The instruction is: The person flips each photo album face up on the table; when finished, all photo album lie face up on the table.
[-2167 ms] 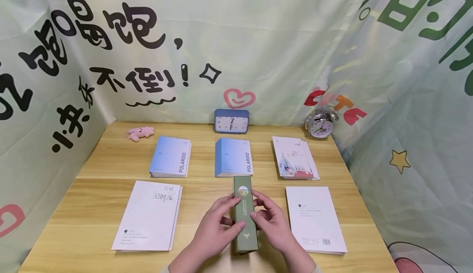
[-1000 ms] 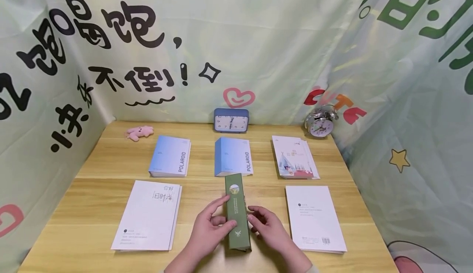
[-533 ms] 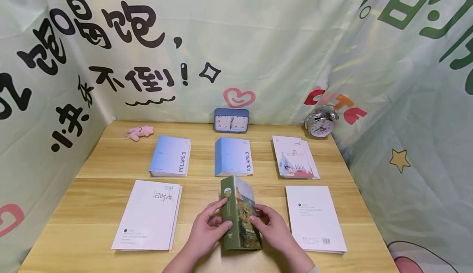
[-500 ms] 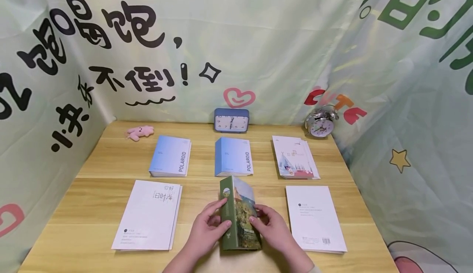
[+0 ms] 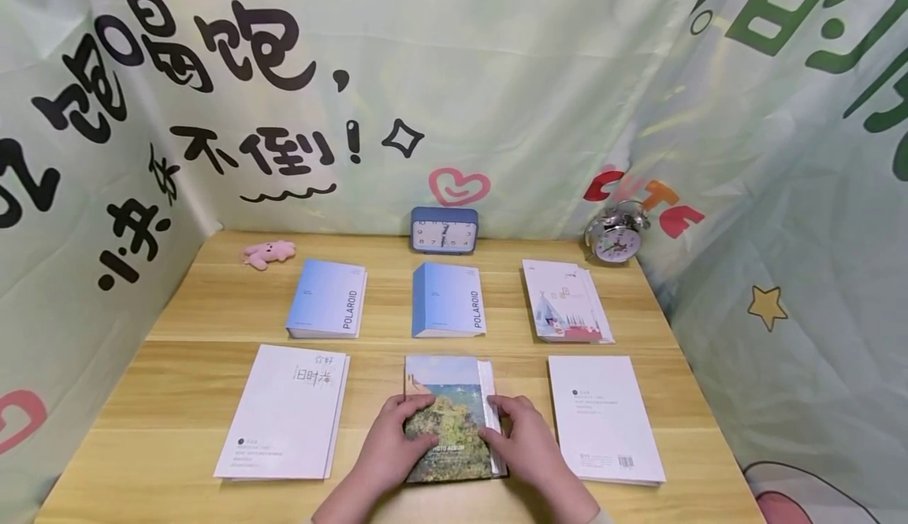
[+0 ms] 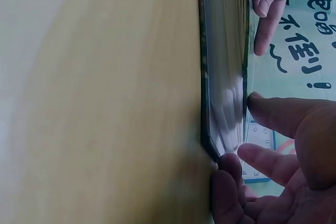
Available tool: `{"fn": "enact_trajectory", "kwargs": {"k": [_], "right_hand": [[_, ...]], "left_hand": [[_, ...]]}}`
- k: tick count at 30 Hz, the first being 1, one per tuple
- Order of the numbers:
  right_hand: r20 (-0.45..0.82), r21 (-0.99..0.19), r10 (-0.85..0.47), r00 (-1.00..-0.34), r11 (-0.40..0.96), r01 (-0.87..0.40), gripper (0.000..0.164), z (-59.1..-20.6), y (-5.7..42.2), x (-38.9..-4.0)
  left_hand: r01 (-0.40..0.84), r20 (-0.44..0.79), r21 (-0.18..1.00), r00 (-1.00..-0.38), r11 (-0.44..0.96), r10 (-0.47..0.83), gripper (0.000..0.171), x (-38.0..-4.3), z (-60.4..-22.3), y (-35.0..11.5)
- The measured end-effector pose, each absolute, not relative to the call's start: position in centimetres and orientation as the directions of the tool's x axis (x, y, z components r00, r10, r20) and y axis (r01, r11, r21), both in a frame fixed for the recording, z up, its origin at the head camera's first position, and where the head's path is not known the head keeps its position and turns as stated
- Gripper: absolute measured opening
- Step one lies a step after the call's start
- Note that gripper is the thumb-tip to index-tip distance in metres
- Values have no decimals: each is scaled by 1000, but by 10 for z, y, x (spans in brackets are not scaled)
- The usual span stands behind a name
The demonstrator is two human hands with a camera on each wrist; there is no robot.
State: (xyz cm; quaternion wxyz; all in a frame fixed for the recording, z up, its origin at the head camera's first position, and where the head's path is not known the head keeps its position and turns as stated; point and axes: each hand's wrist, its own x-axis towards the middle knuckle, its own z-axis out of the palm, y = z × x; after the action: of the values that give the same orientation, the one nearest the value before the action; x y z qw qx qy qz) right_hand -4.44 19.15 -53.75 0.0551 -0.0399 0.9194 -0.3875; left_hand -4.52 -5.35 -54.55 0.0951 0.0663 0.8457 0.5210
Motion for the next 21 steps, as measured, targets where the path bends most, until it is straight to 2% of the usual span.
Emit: {"fn": "enact_trajectory", "kwargs": {"k": [14,18,21], "right_hand": [[-94,-712,-134,-986,701,-27,53,-536,190,-45],[-90,-722,-129,-988,691,-25,54,-537,194,-46],[-78,-734,-124,-989,678,-28,53,-535,200,-46]], "left_hand": [[-15,-118,882,-975,471,189,55,-45,-545,-53],[-12,-104,863,-983,504,154,64,-48,-541,-52],[15,-50,848,-993,529,110,73,-55,-534,-50]]}}
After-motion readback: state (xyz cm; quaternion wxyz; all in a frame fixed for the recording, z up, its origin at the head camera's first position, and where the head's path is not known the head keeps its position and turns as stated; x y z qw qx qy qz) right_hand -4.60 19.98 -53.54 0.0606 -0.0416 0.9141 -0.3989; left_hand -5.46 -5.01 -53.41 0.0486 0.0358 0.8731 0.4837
